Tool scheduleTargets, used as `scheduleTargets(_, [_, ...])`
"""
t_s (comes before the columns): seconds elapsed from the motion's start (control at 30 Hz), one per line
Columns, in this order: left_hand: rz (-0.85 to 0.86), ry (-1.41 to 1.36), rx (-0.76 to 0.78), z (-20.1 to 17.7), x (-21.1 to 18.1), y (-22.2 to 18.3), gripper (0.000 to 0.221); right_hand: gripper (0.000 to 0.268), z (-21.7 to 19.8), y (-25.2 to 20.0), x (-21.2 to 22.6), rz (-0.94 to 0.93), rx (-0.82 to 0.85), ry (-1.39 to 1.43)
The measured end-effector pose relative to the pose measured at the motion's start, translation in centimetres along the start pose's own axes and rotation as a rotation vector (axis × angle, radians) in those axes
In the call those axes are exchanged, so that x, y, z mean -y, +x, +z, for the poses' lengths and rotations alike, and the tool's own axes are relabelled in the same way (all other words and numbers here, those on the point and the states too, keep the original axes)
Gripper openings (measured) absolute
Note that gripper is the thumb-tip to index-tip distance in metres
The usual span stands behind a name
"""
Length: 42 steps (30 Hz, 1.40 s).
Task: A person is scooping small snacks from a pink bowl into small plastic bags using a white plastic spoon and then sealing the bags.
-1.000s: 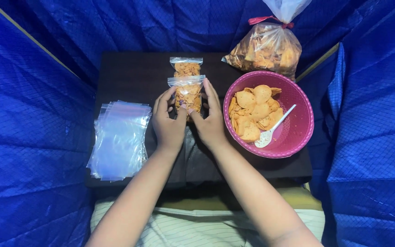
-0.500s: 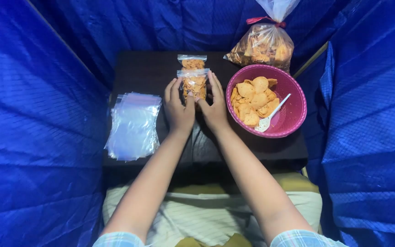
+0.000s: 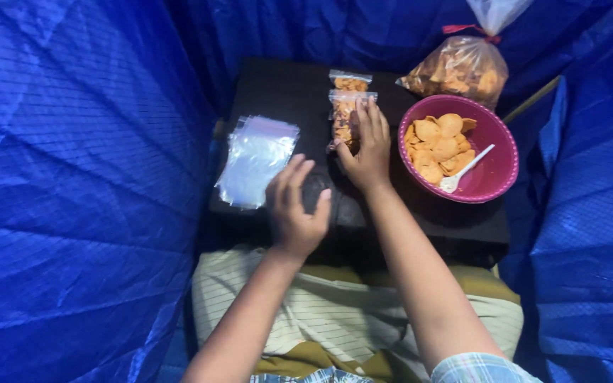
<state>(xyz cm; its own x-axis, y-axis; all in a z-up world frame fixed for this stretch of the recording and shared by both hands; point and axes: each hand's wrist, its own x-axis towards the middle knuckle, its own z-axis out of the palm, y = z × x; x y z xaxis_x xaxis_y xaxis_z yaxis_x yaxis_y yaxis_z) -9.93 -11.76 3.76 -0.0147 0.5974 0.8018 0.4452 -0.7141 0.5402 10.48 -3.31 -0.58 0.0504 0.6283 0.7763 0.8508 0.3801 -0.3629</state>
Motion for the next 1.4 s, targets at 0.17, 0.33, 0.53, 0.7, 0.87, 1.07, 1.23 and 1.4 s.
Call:
scheduleTargets(0.17, [-0.062,0.328,0.035,-5.0,4.9,0.5,0.083,0.071,-0.4,0.1,2.2,-0.054,0.007,-0.07])
scheduleTargets(0.33, [-0.281,0.416,0.24,-7.0,8.2,2.9,0.094,0.047,-1.0,0.1,2.9,-0.114,-0.012,-0.102])
scheduleTargets(0.53, [-0.583,0.242,0.501,-7.2,12.2,4.2,0.088,0.032,-2.4,-0.3,10.5,0.217,-0.021,0.416])
scheduleTargets(0.7, [-0.847,0.031,0.516,-6.8,15.5,5.5,0.086,0.089,-0.4,-0.6,13.3,1.084,0.237,1.292])
scheduleTargets(0.87, [-0.903,-0.045,0.521,-7.1,15.3,6.3,0.081,0.091,-0.4,1.8,15.1,1.201,0.236,1.387])
scheduleTargets(1.07, [-0.92,-0.124,0.484,-6.8,15.7,6.0,0.077,0.095,-0.3,3.5,16.6,1.227,0.299,1.455])
scheduleTargets(1.23, [-0.909,-0.253,0.403,-7.5,17.0,5.5,0.071,0.096,0.1,3.5,16.3,1.214,0.384,1.496])
scheduleTargets(1.4, [-0.862,-0.291,0.292,-8.6,16.7,5.8,0.07,0.094,0.8,3.5,14.9,1.152,0.519,1.465])
